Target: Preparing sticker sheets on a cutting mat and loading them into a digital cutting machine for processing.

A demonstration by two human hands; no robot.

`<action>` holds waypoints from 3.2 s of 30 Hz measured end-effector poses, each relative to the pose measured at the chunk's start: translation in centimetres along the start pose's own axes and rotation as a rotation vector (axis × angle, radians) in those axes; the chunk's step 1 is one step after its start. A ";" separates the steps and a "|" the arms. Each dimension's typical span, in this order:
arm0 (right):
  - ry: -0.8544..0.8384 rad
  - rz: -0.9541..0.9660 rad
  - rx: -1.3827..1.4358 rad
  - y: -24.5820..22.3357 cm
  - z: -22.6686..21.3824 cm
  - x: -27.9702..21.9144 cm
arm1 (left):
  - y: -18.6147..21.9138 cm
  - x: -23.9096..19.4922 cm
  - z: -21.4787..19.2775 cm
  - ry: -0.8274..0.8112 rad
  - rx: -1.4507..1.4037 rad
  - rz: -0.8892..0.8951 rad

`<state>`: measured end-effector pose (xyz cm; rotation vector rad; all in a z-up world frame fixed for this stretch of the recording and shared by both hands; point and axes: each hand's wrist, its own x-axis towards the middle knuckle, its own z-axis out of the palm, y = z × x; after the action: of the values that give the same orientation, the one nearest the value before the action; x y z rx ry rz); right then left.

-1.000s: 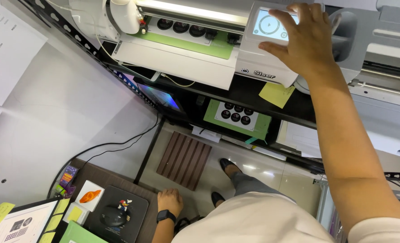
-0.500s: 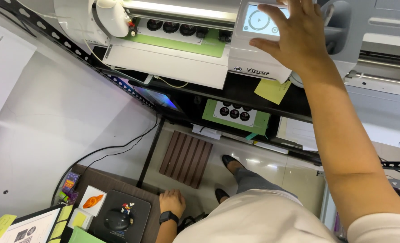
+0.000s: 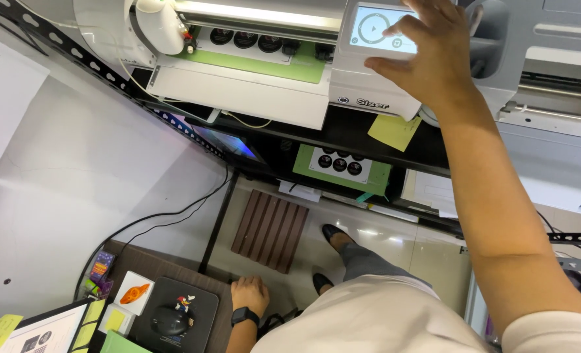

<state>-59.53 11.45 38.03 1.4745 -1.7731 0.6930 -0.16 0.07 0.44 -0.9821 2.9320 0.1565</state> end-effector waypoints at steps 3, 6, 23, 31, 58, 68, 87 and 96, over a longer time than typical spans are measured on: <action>0.019 -0.003 0.023 -0.2 -0.3 0.3 | 0.0 0.0 0.1 -0.008 0.001 -0.003; -0.004 0.018 0.016 -0.6 -0.6 0.5 | 0.0 -0.1 0.0 0.020 -0.002 0.004; -0.230 0.081 -0.132 -1.6 -1.6 1.4 | -0.2 0.0 0.5 0.045 0.000 0.010; -0.306 0.093 -0.140 -1.6 -1.6 1.7 | -0.4 -0.1 0.9 -0.017 -0.009 -0.012; -0.187 0.022 -0.177 -1.2 -1.2 0.8 | -0.3 -0.2 0.9 0.067 -0.016 0.018; -0.109 0.053 -0.040 -0.3 -0.1 -0.3 | -0.3 -0.1 0.9 0.006 -0.012 0.005; -0.244 0.106 -0.102 -1.4 -1.3 0.7 | -0.2 -0.1 0.6 0.018 0.015 0.010; -0.311 0.177 -0.179 -1.7 -1.4 1.0 | -0.1 -0.3 0.8 0.050 -0.010 0.005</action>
<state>-57.66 11.64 39.59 1.3706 -2.1619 0.3918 0.14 0.20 -0.39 -0.9945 2.9818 0.1498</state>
